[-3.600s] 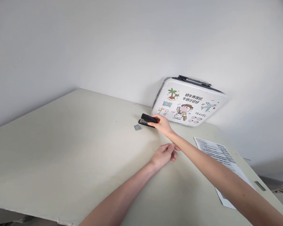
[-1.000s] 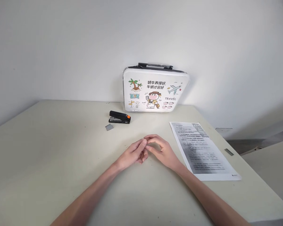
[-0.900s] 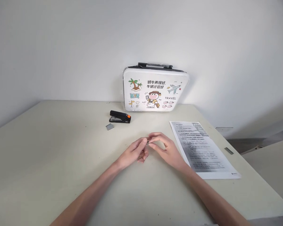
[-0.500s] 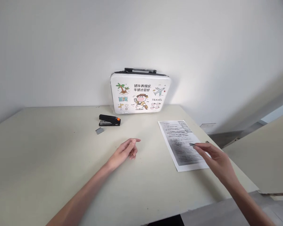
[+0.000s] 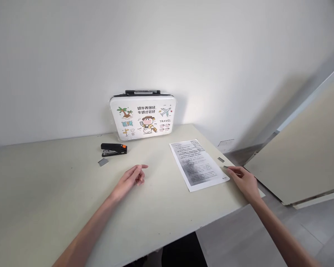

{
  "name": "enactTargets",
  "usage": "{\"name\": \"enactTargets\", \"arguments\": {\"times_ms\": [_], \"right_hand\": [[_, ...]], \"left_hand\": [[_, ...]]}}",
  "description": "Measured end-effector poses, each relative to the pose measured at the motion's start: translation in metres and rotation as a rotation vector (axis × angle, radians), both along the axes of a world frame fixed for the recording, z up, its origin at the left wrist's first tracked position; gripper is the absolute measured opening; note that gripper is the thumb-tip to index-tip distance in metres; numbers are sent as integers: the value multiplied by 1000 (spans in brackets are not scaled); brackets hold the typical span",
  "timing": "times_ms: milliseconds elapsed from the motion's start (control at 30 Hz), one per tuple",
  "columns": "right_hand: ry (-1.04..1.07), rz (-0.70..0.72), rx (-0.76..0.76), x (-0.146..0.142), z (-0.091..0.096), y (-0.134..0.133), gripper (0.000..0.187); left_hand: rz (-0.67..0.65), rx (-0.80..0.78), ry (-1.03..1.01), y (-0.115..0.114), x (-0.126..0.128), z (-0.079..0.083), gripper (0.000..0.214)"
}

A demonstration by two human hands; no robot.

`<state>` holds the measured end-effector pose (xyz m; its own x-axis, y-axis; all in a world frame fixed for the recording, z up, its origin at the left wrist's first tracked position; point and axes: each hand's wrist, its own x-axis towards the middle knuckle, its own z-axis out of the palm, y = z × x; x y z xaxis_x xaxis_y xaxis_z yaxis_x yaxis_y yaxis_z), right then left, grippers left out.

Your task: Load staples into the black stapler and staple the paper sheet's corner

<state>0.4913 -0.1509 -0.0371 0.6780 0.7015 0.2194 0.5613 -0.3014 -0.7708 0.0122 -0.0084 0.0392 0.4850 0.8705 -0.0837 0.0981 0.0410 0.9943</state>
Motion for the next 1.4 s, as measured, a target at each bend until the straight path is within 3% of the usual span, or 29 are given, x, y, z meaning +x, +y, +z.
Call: {"name": "enactTargets", "arguments": {"times_ms": [267, 633, 867, 967, 1100, 1300, 1400], "right_hand": [[-107, -30, -8, 2, -4, 28, 48], [-24, -54, 59, -5, 0, 18, 52], [38, -75, 60, -7, 1, 14, 45], [53, -90, 60, -9, 1, 11, 45], [62, -107, 45, -11, 3, 8, 47], [54, -146, -27, -13, 8, 2, 48], [50, -150, -70, -15, 11, -1, 49]], "left_hand": [[-2, -17, 23, 4, 0, 3, 58], [-8, -6, 50, 4, 0, 7, 55], [16, 41, 26, 3, -1, 5, 49], [105, 133, 92, 7, -8, 4, 48], [338, 266, 261, 19, -26, -3, 43], [645, 789, 769, 49, -68, -25, 41], [727, 849, 968, 66, -93, -35, 53]]}}
